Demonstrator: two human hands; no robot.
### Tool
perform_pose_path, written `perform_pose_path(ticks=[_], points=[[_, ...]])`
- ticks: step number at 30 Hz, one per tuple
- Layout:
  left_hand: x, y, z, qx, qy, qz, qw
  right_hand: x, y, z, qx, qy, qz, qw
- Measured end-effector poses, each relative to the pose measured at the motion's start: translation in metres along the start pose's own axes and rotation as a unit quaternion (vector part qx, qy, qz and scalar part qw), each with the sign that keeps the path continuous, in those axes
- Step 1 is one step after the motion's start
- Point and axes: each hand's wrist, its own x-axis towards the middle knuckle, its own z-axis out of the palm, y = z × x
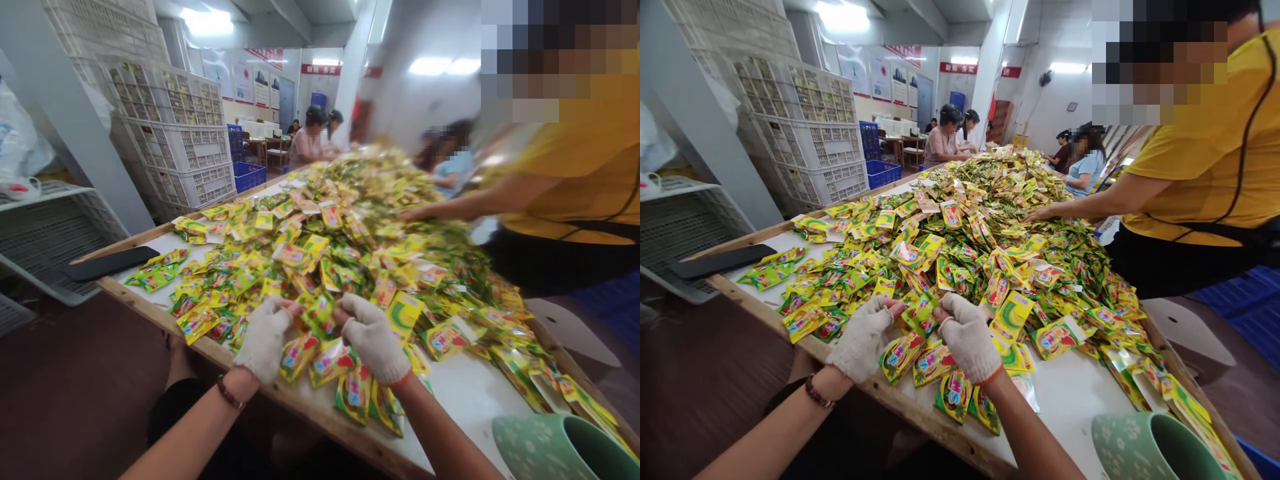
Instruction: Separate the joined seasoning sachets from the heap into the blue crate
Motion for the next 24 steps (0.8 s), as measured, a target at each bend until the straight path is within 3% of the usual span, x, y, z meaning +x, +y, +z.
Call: perform_pose_path(ticks=[4,7,11,15,17,18,22,24], points=[[-0.014,-0.005,0.011,-0.066,-0.027,-0.025,0.997,-0.003,0.002,0.005,-0.082,0.01,-0.051,0.995],[-0.017,-0.012,0.014,-0.052,-0.023,0.001,0.998,-0.003,0.004,0.005,-0.086,0.022,-0.058,0.994],[-0.01,-0.017,0.023,-0.009,-0.034,0.064,0.997,-0.001,0.003,0.003,-0.006,0.093,-0.042,0.995],[0.005,-0.011,0.041,0.135,-0.094,0.173,0.971,0.005,-0.002,-0.013,0.113,0.076,0.02,0.991],[0.015,-0.009,0.047,0.287,-0.105,0.249,0.919,0.008,-0.002,-0.029,0.132,0.126,0.021,0.983],[0.019,-0.009,0.049,0.372,-0.115,0.28,0.878,0.009,-0.001,-0.037,0.13,0.157,0.016,0.979],[0.036,-0.021,0.054,0.655,-0.217,0.338,0.641,0.011,0.008,-0.062,0.129,0.234,0.014,0.964],[0.042,-0.027,0.055,0.71,-0.248,0.344,0.562,0.011,0.013,-0.066,0.131,0.234,0.026,0.963]])
